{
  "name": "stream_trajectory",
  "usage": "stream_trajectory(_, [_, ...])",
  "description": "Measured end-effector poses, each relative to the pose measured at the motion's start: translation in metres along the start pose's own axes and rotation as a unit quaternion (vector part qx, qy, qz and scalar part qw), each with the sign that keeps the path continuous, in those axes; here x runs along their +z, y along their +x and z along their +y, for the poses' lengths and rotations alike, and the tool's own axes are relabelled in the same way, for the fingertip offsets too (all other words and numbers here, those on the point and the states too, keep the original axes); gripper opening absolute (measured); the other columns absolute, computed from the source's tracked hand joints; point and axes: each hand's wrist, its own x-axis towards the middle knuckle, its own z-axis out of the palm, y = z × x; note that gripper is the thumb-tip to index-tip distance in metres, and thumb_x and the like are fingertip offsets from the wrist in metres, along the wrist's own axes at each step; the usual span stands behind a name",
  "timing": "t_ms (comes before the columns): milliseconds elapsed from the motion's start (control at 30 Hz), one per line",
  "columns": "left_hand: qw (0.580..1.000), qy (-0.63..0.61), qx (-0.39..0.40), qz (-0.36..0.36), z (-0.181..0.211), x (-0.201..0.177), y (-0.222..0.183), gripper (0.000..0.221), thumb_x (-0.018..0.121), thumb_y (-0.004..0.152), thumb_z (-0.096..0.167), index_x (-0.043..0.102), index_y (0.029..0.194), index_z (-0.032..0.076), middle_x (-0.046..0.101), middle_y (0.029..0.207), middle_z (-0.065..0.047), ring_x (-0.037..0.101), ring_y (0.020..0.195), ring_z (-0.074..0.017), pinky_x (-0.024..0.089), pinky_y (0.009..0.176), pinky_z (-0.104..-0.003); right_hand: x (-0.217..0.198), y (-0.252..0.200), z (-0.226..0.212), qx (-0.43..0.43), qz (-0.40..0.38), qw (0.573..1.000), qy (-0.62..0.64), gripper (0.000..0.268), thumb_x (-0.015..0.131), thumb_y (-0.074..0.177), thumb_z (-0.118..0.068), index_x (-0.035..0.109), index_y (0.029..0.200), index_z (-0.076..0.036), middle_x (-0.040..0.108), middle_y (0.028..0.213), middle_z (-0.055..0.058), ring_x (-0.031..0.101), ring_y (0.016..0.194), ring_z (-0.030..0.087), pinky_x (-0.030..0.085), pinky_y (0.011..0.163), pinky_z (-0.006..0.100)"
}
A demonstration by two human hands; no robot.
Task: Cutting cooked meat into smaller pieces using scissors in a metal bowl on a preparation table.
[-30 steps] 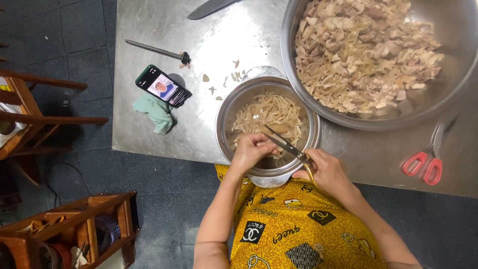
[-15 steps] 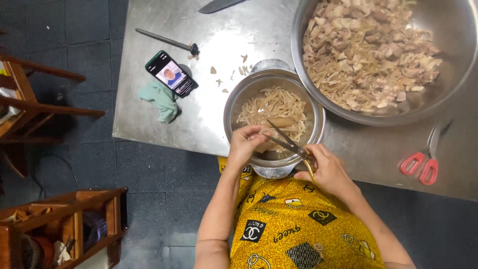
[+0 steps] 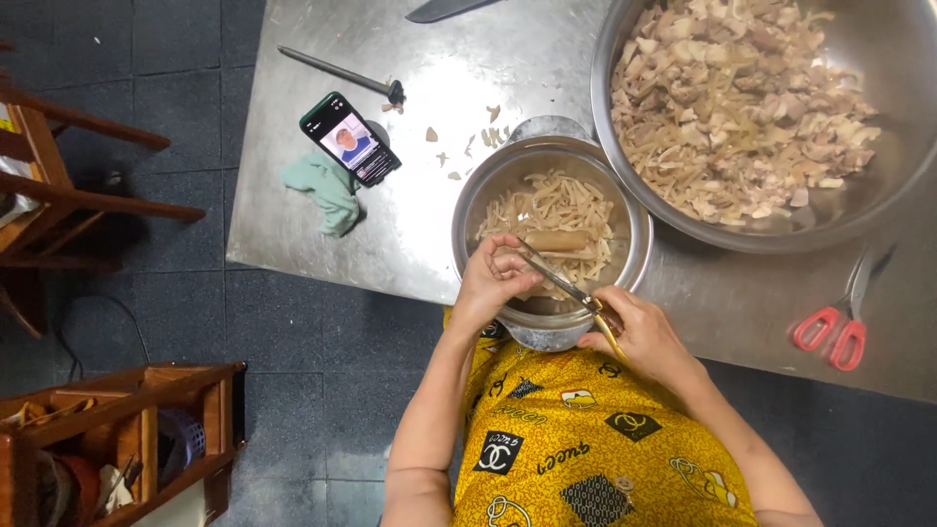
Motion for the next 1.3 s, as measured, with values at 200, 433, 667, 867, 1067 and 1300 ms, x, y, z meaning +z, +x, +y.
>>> stream_trajectory(200, [0.999,0.026,0.01,-0.033,0.007,-0.013,0.017,0.057,0.085,0.074,-0.006,0.053,0.12,0.004,0.074,0.084,-0.009,0.073,0.072,-0.0111,0.062,0.062,-0.021,-0.005,0.014,-0.007,0.015,-0.034,0.999,-0.012,0.078,0.082,0.065,-0.06,0.059,0.12,-0.01,0.069,0.088,0.014,0.07,0.08,0.032,0.057,0.073,0.043])
stream_trajectory(433, [0.998,0.014,0.045,-0.036,0.0,-0.033,0.032,0.051,0.085,0.076,-0.005,0.055,0.115,0.006,0.075,0.086,-0.008,0.071,0.074,-0.0092,0.06,0.067,-0.02,-0.01,0.034,-0.043,0.018,-0.051,0.998,-0.033,0.082,0.081,0.065,-0.06,0.055,0.125,-0.01,0.068,0.096,0.016,0.07,0.092,0.036,0.057,0.082,0.049])
stream_trajectory(667, [0.998,-0.007,0.052,-0.036,0.006,-0.053,0.031,0.051,0.083,0.073,-0.008,0.056,0.115,0.006,0.075,0.088,-0.009,0.071,0.076,-0.0096,0.061,0.07,-0.021,-0.003,0.049,-0.075,0.01,-0.054,0.995,-0.084,0.083,0.082,0.065,-0.061,0.056,0.125,-0.01,0.069,0.104,0.014,0.07,0.098,0.034,0.057,0.085,0.047])
stream_trajectory(867, [0.996,-0.027,0.054,-0.058,0.01,-0.064,0.034,0.051,0.086,0.073,-0.005,0.055,0.112,0.007,0.075,0.087,-0.008,0.071,0.075,-0.0098,0.06,0.071,-0.021,0.015,0.053,-0.072,-0.012,-0.026,0.996,-0.08,0.062,0.081,0.07,-0.054,0.062,0.115,-0.014,0.07,0.076,0.007,0.072,0.071,0.027,0.059,0.066,0.037])
stream_trajectory(1067, [0.997,-0.028,0.05,-0.047,0.015,-0.048,0.03,0.047,0.088,0.074,-0.001,0.055,0.108,0.006,0.075,0.083,-0.01,0.073,0.072,-0.013,0.061,0.068,-0.022,0.018,0.043,-0.049,-0.022,0.017,0.999,-0.02,0.047,0.087,0.068,-0.038,0.066,0.101,-0.012,0.067,0.061,0.01,0.067,0.054,0.026,0.053,0.052,0.032])
stream_trajectory(1300, [0.999,-0.006,0.03,0.01,-0.005,-0.028,0.015,0.037,0.087,0.077,0.0,0.064,0.106,0.007,0.077,0.087,-0.006,0.075,0.075,-0.0117,0.063,0.068,-0.02,0.016,0.013,-0.002,-0.026,0.045,0.998,0.025,0.049,0.087,0.067,-0.04,0.066,0.105,-0.017,0.069,0.061,0.008,0.064,0.052,0.021,0.049,0.05,0.028])
